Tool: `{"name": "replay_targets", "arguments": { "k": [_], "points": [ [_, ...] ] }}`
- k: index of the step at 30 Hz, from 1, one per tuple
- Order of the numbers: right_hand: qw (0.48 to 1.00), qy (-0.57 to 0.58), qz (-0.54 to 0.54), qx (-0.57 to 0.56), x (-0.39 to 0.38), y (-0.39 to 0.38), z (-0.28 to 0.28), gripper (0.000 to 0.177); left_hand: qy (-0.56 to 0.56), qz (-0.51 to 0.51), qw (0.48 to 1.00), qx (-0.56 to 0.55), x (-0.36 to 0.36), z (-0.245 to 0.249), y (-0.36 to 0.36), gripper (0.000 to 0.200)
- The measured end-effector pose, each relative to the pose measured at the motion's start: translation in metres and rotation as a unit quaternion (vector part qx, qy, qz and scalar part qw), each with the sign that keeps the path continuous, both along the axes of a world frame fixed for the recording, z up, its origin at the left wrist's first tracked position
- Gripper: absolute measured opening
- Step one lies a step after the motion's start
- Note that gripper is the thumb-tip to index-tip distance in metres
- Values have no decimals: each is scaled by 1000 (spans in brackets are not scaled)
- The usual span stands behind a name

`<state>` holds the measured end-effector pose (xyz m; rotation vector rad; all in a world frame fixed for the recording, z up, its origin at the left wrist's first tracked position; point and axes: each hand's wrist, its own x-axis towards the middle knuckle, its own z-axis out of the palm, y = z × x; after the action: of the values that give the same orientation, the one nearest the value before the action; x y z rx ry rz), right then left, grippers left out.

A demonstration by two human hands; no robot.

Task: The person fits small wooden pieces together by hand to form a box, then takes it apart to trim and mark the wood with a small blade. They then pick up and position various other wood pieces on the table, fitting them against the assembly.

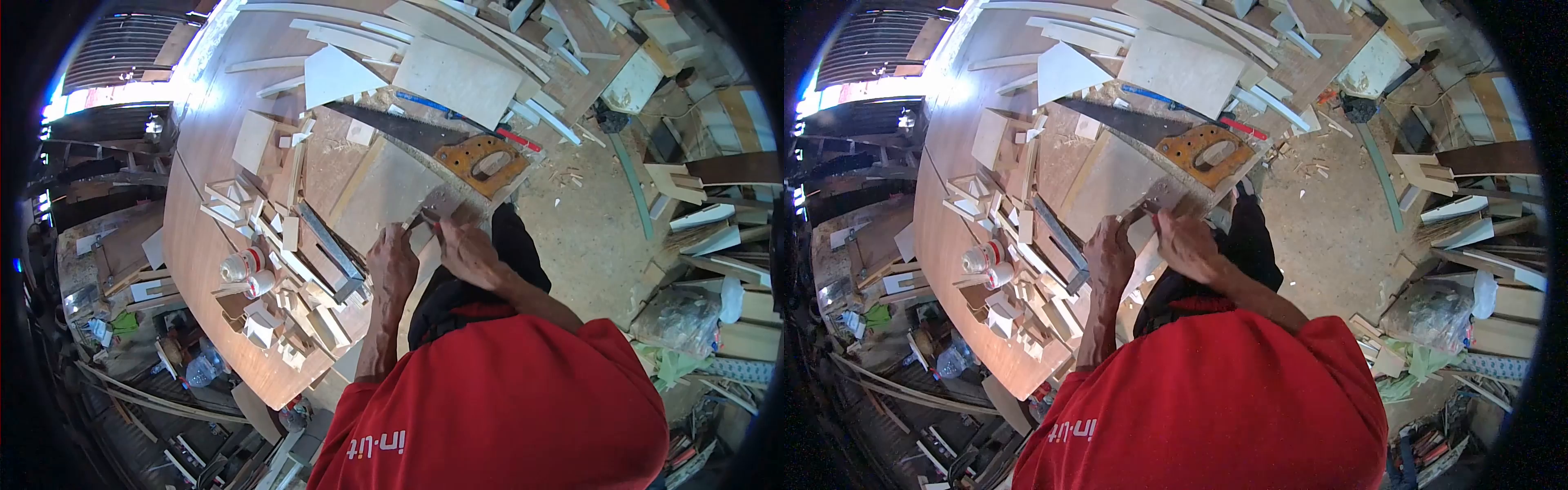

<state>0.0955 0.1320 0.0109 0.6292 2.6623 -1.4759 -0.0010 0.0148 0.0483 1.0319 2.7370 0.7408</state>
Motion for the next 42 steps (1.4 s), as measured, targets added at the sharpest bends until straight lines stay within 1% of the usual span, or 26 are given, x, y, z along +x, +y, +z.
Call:
{"name": "replay_targets", "arguments": {
  "k": [3, 5, 8, 9, 11, 13, 15, 16, 18, 20, 22, 24, 25, 26, 27, 28, 30, 33, 34, 35, 36, 37, 38, 40, 41, 42],
  "points": [
    [1000, 24, -2, -12, 4, -4, -5, 18, -21, 6, 1000, 1, 2, 2, -5, 7],
    [999, 36, -1, -22, 2, -1, -11, 16, -24, 12, 999, -32, 2, 4, -4, 7],
    [1000, 19, 1, -2, 1, -4, 11, 15, -16, 11, 1000, -13, 0, 3, -3, 6],
    [1000, 17, 1, -6, 2, -7, 6, 15, -18, 12, 1000, -16, 1, 3, -5, 6],
    [999, 21, -4, 36, -3, -8, -13, 14, -16, 13, 1000, -9, -3, 2, -4, 6],
    [999, 23, 10, 30, -5, -1, -14, 15, -12, 5, 1000, 2, -8, 0, -3, 6],
    [992, 96, -44, 64, -1, -8, -10, 13, -14, 5, 1000, 5, -7, 1, -7, 6],
    [992, 95, -44, 63, -2, -9, -11, 13, -20, 3, 1000, -1, -8, 3, -6, 5],
    [998, 62, -4, 31, -7, -8, -14, 14, -24, -1, 1000, -8, -9, 5, -5, 5],
    [997, 73, -7, 37, 1, -6, -33, 14, -19, -3, 1000, 3, -12, 5, -4, 4],
    [996, 77, -7, 39, 1, -3, -33, 15, -23, -3, 1000, 9, -15, 5, -3, 4],
    [976, 172, -1, 131, -2, -5, -31, 15, -29, -2, 999, 12, -13, 5, -4, 4],
    [976, 172, -2, 130, -2, -9, -34, 15, -30, 2, 999, 10, -14, 6, -3, 4],
    [982, 138, 19, 128, -2, -13, -40, 14, -30, 5, 999, 9, -14, 6, -3, 4],
    [986, 103, 40, 124, -6, -14, -33, 14, -29, 4, 1000, 8, -15, 7, -3, 4],
    [985, 106, 41, 128, -10, -9, -28, 14, -33, 3, 999, 3, -17, 7, -2, 4],
    [995, 82, -22, 48, -11, -6, -9, 13, -42, 2, 999, -10, -14, 8, -7, 6],
    [990, 110, -19, 89, -13, -4, 7, 14, -49, 17, 998, -22, -12, 6, -8, 6],
    [990, 110, -20, 87, -10, -4, 0, 14, -46, 14, 998, -36, -13, 9, -7, 6],
    [997, 55, 1, 53, -6, 2, -13, 15, -41, 10, 998, -46, -16, 9, -3, 6],
    [1000, -3, 23, 18, -7, 7, -14, 15, -40, 9, 998, -43, -17, 8, -2, 6],
    [999, 0, 24, 22, -9, 11, -15, 15, -27, 8, 1000, -13, -18, 4, 0, 4],
    [999, 28, -8, 29, -5, 7, -15, 15, -20, 7, 1000, 10, -15, 3, -4, 4],
    [993, 102, -52, 38, -7, 0, -8, 15, -29, 9, 999, 11, -12, 3, -4, 4],
    [992, 104, -53, 38, -10, -2, -5, 15, -32, 9, 999, 17, -13, 4, -3, 5],
    [997, 69, -26, 16, -11, -5, 0, 15, -30, 9, 999, 16, -14, 3, -3, 5]
  ]
}}
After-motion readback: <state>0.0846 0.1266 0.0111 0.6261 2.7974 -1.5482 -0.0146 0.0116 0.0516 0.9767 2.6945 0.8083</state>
